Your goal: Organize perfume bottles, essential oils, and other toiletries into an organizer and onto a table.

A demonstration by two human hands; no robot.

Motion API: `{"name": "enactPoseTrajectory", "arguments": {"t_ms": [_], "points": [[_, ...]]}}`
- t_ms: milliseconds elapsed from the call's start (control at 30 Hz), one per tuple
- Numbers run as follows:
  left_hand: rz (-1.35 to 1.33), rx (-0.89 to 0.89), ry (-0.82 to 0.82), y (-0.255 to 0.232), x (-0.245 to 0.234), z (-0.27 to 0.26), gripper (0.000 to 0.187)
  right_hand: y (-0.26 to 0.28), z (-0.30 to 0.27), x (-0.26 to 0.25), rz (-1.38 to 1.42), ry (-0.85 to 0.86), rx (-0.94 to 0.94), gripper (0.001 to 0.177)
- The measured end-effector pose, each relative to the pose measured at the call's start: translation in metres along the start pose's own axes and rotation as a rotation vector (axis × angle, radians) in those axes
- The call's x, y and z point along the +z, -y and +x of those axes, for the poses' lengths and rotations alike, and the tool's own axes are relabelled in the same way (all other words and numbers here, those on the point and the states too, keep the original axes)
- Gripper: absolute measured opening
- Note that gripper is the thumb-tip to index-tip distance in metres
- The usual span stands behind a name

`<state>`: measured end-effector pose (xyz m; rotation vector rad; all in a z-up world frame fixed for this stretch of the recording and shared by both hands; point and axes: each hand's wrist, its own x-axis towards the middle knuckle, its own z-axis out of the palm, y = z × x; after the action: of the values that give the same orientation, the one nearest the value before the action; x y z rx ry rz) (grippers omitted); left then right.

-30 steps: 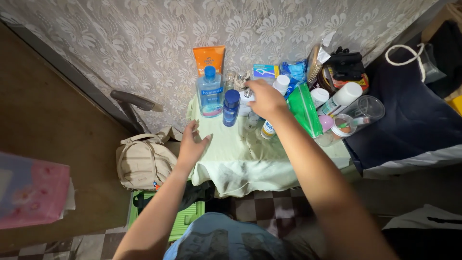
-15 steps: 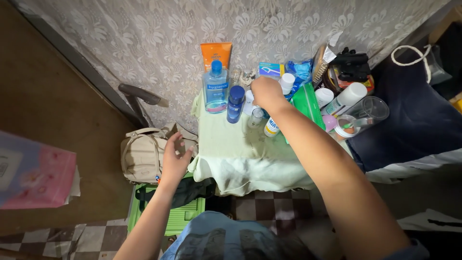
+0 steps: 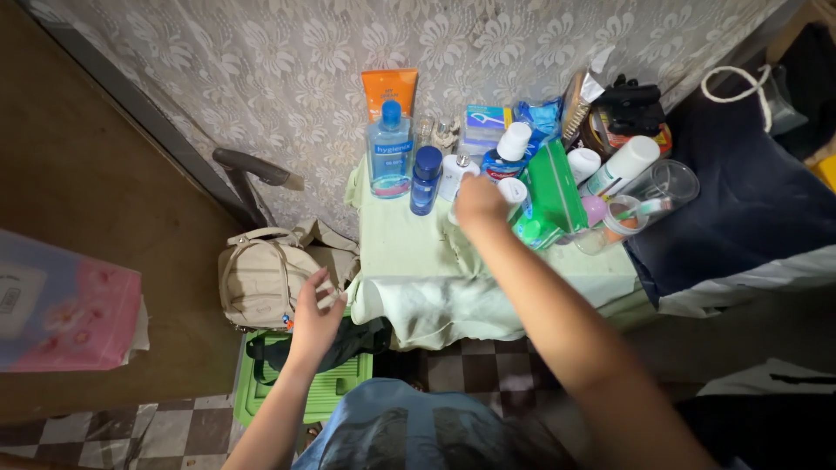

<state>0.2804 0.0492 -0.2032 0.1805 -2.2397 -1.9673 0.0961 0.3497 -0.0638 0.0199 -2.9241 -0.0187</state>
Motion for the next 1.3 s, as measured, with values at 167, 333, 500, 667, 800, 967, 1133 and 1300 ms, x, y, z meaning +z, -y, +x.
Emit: {"name": "enactPoseTrajectory", "arguments": {"t_ms": [167, 333, 500, 667, 800, 967, 1133, 1300], "points": [[-0.029, -0.012, 0.064, -0.002, 0.000, -0.012, 0.062, 0.026, -0.030, 0.007, 0.041, -0.036, 0.094, 0.048], [-0.043, -0.006, 0.093, 0.018, -0.006, -0.020, 0.061, 0.025, -0.064, -0.011, 0.160, -0.111, 0.057, 0.047], [-0.027, -0.012, 0.075, 0.024, 0.001, -0.024, 0.060, 0.018, -0.111, -0.027, 0.443, -0.255, -0.014, 0.053], [0.008, -0.004, 0.092, 0.020, 0.012, -0.025, 0.058, 0.004, -0.141, -0.029, 0.445, -0.226, 0.185, 0.047], [-0.022, -0.047, 0.098, 0.006, 0.017, -0.027, 0.055, -0.017, -0.147, -0.024, 0.452, -0.239, 0.239, 0.045], [0.008, -0.024, 0.104, 0.004, 0.016, -0.029, 0.047, -0.039, -0.142, 0.000, 0.422, -0.507, 0.127, 0.055], [0.002, -0.024, 0.116, 0.007, 0.017, -0.031, 0.048, -0.035, -0.150, 0.012, 0.702, -0.438, 0.250, 0.057], [0.001, -0.050, 0.127, 0.006, 0.017, -0.034, 0.047, -0.029, -0.153, 0.006, 0.722, -0.458, 0.234, 0.063]]}}
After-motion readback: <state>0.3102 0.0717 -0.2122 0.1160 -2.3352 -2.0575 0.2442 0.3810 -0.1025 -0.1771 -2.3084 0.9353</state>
